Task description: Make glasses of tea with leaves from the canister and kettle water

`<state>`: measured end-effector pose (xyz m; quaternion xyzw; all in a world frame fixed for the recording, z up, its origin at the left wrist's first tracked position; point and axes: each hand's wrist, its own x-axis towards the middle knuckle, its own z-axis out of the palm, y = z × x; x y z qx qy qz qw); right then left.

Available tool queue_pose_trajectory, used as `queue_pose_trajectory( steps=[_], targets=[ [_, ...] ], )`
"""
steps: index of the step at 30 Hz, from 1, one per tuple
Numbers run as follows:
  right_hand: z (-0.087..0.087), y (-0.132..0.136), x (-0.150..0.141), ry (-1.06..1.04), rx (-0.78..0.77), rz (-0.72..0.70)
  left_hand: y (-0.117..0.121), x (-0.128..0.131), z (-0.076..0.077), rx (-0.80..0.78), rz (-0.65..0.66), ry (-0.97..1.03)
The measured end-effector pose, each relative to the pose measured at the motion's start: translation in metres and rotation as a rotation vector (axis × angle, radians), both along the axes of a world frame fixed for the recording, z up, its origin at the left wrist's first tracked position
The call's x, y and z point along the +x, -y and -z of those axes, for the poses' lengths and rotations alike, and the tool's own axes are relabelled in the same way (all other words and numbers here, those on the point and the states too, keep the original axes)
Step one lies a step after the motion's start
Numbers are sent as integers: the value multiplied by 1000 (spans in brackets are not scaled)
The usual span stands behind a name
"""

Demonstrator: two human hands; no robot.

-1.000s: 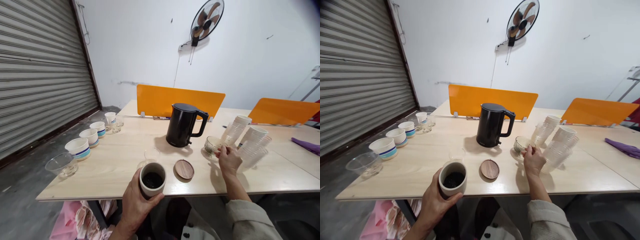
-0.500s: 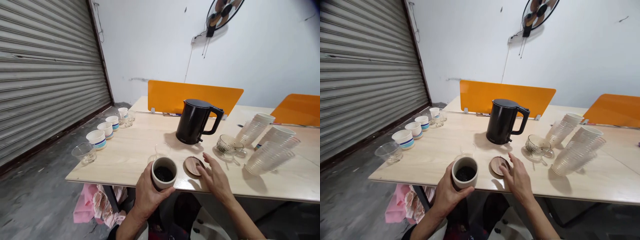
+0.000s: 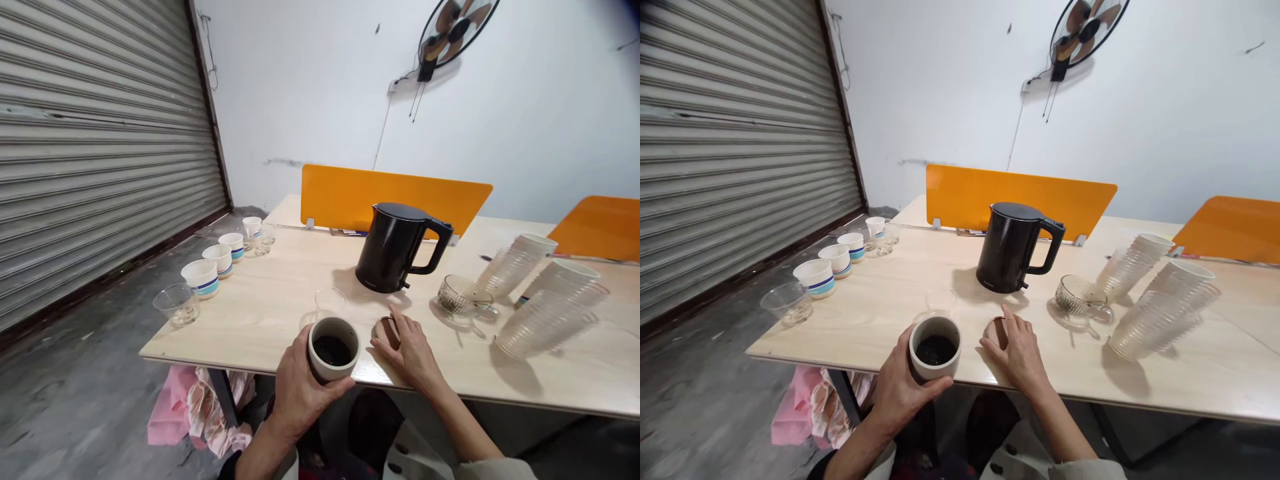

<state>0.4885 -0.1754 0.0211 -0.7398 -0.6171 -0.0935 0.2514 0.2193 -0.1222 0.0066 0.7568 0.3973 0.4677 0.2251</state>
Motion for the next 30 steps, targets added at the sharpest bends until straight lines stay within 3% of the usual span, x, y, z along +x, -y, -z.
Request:
queue_pose_trajectory(
  steps=[5, 10, 15, 21, 30],
  targets=[
    [-7, -1, 2, -110, 140, -2, 0, 0, -2, 6, 7, 14],
    [-48, 9, -28, -224, 269, -86, -1, 0, -6, 4, 29, 32],
    [-84, 11, -82, -222, 216, -324, -2, 3, 0, 26, -3, 2],
    [-87, -9, -117, -47, 112, -508, -4, 10, 7, 210, -75, -36],
    [-93, -17, -130, 173, -32, -470, -6, 12, 8, 216, -86, -94]
  ],
)
